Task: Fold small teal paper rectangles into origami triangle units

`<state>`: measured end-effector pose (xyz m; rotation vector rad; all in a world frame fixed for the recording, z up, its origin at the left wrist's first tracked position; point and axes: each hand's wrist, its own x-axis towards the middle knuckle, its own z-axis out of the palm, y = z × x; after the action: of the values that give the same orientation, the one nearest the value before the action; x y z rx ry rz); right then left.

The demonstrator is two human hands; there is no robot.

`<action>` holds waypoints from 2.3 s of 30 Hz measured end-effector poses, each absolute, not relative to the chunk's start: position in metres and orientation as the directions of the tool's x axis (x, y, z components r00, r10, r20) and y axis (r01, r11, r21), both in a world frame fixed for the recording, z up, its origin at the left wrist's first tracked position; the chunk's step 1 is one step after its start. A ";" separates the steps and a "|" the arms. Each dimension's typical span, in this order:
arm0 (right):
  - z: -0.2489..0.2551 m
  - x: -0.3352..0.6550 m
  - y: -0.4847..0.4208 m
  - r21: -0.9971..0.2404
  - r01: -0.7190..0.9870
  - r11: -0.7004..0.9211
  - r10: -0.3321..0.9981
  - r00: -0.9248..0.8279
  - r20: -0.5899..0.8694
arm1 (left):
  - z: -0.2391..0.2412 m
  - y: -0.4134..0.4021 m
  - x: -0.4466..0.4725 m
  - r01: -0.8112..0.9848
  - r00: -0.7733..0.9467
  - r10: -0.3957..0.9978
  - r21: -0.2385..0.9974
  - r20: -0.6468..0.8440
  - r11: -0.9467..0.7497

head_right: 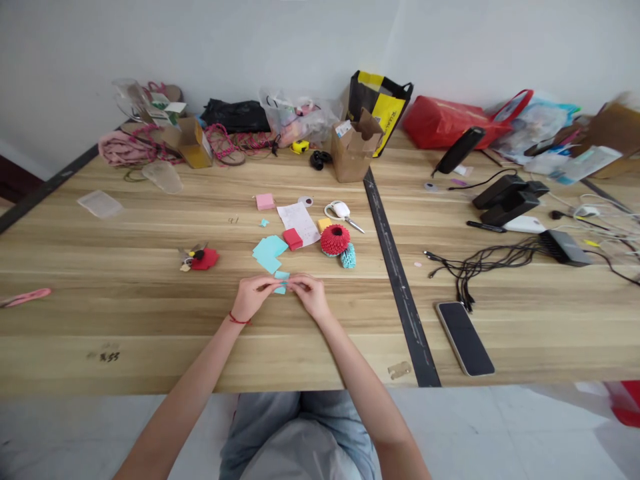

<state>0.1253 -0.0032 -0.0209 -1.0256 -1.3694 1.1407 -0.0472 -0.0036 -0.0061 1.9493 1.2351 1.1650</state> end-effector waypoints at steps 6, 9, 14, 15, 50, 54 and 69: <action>-0.025 0.123 -0.002 -0.996 -0.032 0.087 0.988 -0.128 0.090 | -0.006 -0.002 -0.044 0.486 0.182 0.917 0.778 0.354 -0.397; -0.024 0.123 -0.002 -0.997 -0.033 0.068 0.987 -0.145 0.072 | -0.007 -0.001 -0.042 0.524 0.186 0.924 0.762 0.333 -0.380; -0.025 0.124 0.001 -0.998 -0.055 0.043 0.993 -0.110 0.049 | -0.010 -0.001 -0.040 0.522 0.240 0.932 0.773 0.272 -0.360; -0.026 0.124 0.001 -0.998 -0.055 0.039 0.994 -0.098 0.044 | -0.011 -0.001 -0.040 0.508 0.232 0.937 0.789 0.260 -0.345; -0.016 0.126 0.000 -0.996 -0.035 0.082 0.983 -0.162 0.087 | -0.006 -0.003 -0.040 0.308 0.300 0.943 0.921 0.143 -0.238; -0.017 0.126 0.001 -0.997 -0.039 0.059 0.988 -0.141 0.064 | -0.007 -0.003 -0.039 0.299 0.310 0.942 0.927 0.129 -0.225; -0.019 0.128 0.004 -0.990 -0.139 -0.014 0.988 -0.157 0.008 | -0.006 -0.004 -0.040 0.172 0.351 0.933 0.973 0.086 -0.154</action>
<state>0.1279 0.0039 -0.0192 -1.0278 -1.2159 1.3888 -0.0396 -0.0037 -0.0063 1.5881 1.0203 0.9298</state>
